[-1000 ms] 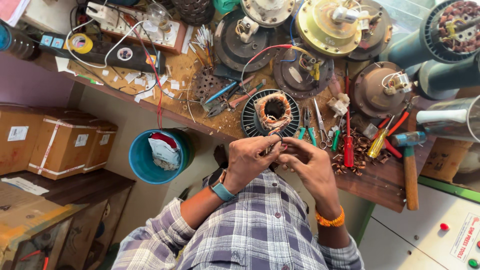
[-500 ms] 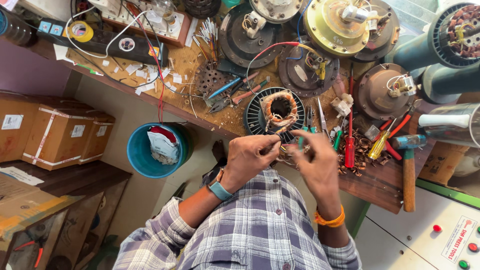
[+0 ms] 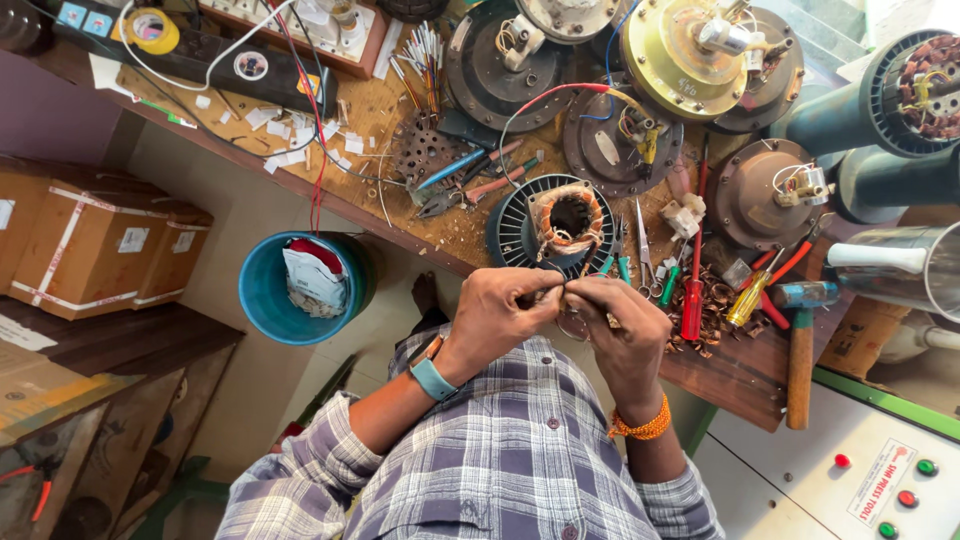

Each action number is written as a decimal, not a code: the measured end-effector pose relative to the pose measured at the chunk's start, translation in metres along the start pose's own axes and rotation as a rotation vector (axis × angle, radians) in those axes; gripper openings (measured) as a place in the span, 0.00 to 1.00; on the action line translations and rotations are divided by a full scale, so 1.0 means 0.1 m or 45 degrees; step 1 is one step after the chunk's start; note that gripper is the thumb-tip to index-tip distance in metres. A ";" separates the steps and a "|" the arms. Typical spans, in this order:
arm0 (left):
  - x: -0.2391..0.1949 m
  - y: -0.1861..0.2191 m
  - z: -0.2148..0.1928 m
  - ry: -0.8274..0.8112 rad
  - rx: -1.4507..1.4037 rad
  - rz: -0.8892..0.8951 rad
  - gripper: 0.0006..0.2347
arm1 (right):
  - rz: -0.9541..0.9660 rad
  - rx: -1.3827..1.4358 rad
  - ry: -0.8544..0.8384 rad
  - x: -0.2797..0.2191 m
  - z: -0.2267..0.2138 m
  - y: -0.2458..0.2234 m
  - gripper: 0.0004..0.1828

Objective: The person repairs an electrical motor stator by stripping wire insulation, cutting wires, and inserting them into slots. They use pliers, scissors, and a screwdriver to manipulate the copper windings and secure connections.

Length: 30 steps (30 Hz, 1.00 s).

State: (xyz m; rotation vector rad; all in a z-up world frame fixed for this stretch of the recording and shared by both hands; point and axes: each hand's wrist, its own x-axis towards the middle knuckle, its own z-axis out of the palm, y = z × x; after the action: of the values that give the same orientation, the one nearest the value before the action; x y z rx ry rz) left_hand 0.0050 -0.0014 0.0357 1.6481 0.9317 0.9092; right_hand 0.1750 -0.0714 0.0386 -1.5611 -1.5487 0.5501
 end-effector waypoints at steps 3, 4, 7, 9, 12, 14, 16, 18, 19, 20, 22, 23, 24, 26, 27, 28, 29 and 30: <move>0.01 -0.01 -0.03 0.046 0.015 -0.133 0.07 | 0.065 0.026 -0.129 0.01 0.00 0.02 0.20; 0.02 -0.02 -0.04 0.041 0.010 -0.151 0.07 | 0.088 0.032 -0.182 0.03 0.02 0.02 0.23; 0.01 -0.04 -0.04 0.004 -0.016 -0.122 0.08 | -0.119 -0.011 -0.019 0.02 0.06 0.02 0.18; 0.00 -0.05 -0.01 -0.035 -0.039 0.024 0.08 | -0.148 0.015 0.030 0.01 0.05 0.06 0.15; 0.01 -0.05 0.02 -0.051 -0.023 -0.034 0.08 | -0.164 0.041 0.078 -0.03 0.08 0.16 0.10; 0.02 -0.02 0.05 -0.073 -0.027 -0.079 0.08 | -0.046 0.232 0.138 -0.05 0.14 0.22 0.05; 0.01 -0.01 0.09 -0.093 -0.030 -0.094 0.07 | 0.204 0.603 0.216 -0.10 0.19 0.27 0.03; 0.01 -0.01 0.10 -0.111 -0.024 -0.071 0.07 | 0.240 0.711 0.277 -0.15 0.27 0.31 0.05; 0.01 0.00 0.10 -0.102 -0.039 -0.034 0.07 | 0.254 0.766 0.309 -0.15 0.31 0.32 0.06; 0.01 0.00 0.10 -0.095 -0.054 0.003 0.06 | 0.300 0.899 0.335 -0.15 0.34 0.32 0.06; 0.02 -0.02 0.09 -0.104 -0.149 -0.009 0.06 | 0.392 1.165 0.392 -0.14 0.39 0.32 0.06; 0.01 -0.02 0.08 -0.122 -0.231 -0.063 0.05 | 0.415 1.264 0.399 -0.13 0.39 0.32 0.06; 0.00 -0.04 0.07 -0.140 -0.313 -0.116 0.05 | 0.438 1.362 0.406 -0.12 0.38 0.34 0.06; -0.01 -0.09 0.01 -0.079 -0.286 -0.280 0.06 | 0.475 1.474 0.461 -0.08 0.34 0.38 0.06; -0.01 -0.11 -0.03 -0.046 -0.271 -0.361 0.06 | 0.488 1.491 0.506 -0.05 0.29 0.41 0.06; -0.03 -0.13 -0.06 0.013 -0.244 -0.406 0.06 | 0.500 1.507 0.551 -0.05 0.27 0.43 0.06; -0.03 -0.15 -0.10 0.068 -0.215 -0.449 0.07 | 0.492 1.498 0.529 -0.05 0.27 0.44 0.06; -0.02 -0.16 -0.13 0.123 -0.187 -0.492 0.07 | 0.484 1.489 0.507 -0.05 0.27 0.44 0.06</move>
State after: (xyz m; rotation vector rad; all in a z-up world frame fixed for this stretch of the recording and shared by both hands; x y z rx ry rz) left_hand -0.0095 0.0047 0.0230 1.2512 1.1719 0.7738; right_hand 0.1786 -0.0639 -0.0131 -0.9113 -0.4045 1.0298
